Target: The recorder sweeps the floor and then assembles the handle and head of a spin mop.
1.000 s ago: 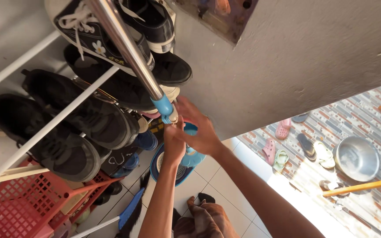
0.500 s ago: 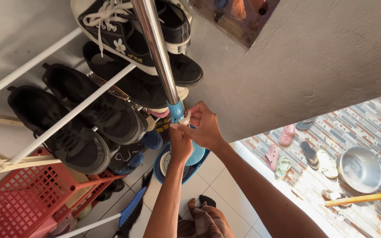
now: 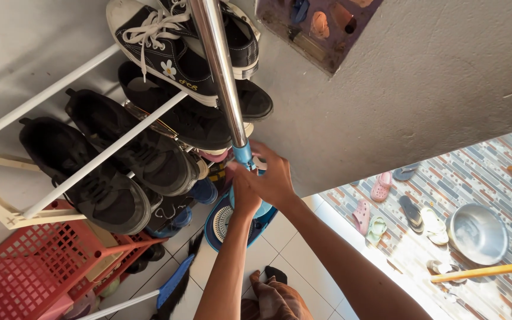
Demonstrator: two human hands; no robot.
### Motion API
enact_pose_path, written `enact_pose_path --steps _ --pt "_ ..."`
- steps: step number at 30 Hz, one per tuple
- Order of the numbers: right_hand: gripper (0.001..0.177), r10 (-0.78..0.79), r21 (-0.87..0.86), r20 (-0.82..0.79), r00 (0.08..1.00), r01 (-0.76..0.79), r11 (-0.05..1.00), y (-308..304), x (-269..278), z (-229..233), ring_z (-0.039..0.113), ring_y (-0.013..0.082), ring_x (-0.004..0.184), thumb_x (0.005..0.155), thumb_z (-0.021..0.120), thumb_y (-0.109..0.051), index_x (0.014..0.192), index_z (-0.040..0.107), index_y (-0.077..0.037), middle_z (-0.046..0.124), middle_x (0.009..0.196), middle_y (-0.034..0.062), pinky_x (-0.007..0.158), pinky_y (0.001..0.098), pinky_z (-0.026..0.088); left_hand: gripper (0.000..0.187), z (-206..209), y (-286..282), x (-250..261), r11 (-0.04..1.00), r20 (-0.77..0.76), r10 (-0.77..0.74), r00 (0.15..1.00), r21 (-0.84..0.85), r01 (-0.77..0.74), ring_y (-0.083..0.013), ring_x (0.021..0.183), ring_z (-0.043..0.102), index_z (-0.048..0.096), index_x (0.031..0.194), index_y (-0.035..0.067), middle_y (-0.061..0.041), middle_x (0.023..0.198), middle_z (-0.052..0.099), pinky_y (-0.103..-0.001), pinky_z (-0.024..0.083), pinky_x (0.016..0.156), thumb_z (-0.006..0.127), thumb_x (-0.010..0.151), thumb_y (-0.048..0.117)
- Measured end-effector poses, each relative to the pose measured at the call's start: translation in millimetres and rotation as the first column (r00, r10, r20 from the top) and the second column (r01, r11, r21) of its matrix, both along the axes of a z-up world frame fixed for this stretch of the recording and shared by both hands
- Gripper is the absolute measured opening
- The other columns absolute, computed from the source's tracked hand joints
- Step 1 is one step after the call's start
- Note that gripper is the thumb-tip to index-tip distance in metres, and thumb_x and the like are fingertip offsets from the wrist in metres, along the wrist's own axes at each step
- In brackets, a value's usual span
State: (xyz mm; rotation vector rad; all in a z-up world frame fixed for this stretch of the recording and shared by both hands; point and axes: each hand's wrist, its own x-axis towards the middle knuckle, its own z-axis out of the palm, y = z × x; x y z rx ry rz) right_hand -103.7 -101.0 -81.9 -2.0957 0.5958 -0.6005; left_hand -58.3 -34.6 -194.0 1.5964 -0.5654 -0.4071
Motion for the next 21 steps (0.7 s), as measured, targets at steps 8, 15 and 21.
enact_pose_path --steps 8,15,21 --pt "0.053 0.038 0.02 -0.225 0.974 -0.034 0.999 -8.8 14.9 58.5 0.077 0.0267 0.082 0.086 0.079 -0.042 0.125 0.07 -0.007 0.075 0.087 0.016 0.074 0.0383 0.059 0.046 26.9 7.5 2.4 0.995 -0.002 -0.083 0.997 -0.051 0.082 -0.0381 0.124 0.06 0.044 0.143 -0.005 -0.026 0.131 0.062 -0.046 0.045 0.103 0.048 0.106 0.022" --pt "0.046 0.23 -0.123 0.107 0.967 -0.217 0.968 -17.3 4.3 58.6 0.074 0.024 0.084 0.098 0.074 -0.031 0.123 0.06 0.005 0.072 0.088 0.0182 0.073 0.037 0.057 0.037 24.6 26.8 6.6 0.958 -0.151 -0.155 0.976 0.218 0.186 -0.0385 0.115 0.067 0.057 0.13 -0.003 -0.027 0.12 0.07 -0.043 0.049 0.099 0.049 0.103 0.02" --pt "0.041 0.164 0.007 -0.121 0.979 -0.165 0.986 -6.6 -10.3 73.4 0.071 0.0265 0.069 0.095 0.073 -0.031 0.116 0.062 0.002 0.072 0.082 0.0211 0.065 0.0391 0.053 0.054 19.7 32.8 15.2 0.983 -0.069 -0.182 0.981 0.0 0.183 -0.0333 0.137 0.05 0.04 0.146 0.0 -0.021 0.145 0.05 -0.043 0.039 0.113 0.06 0.098 0.012"
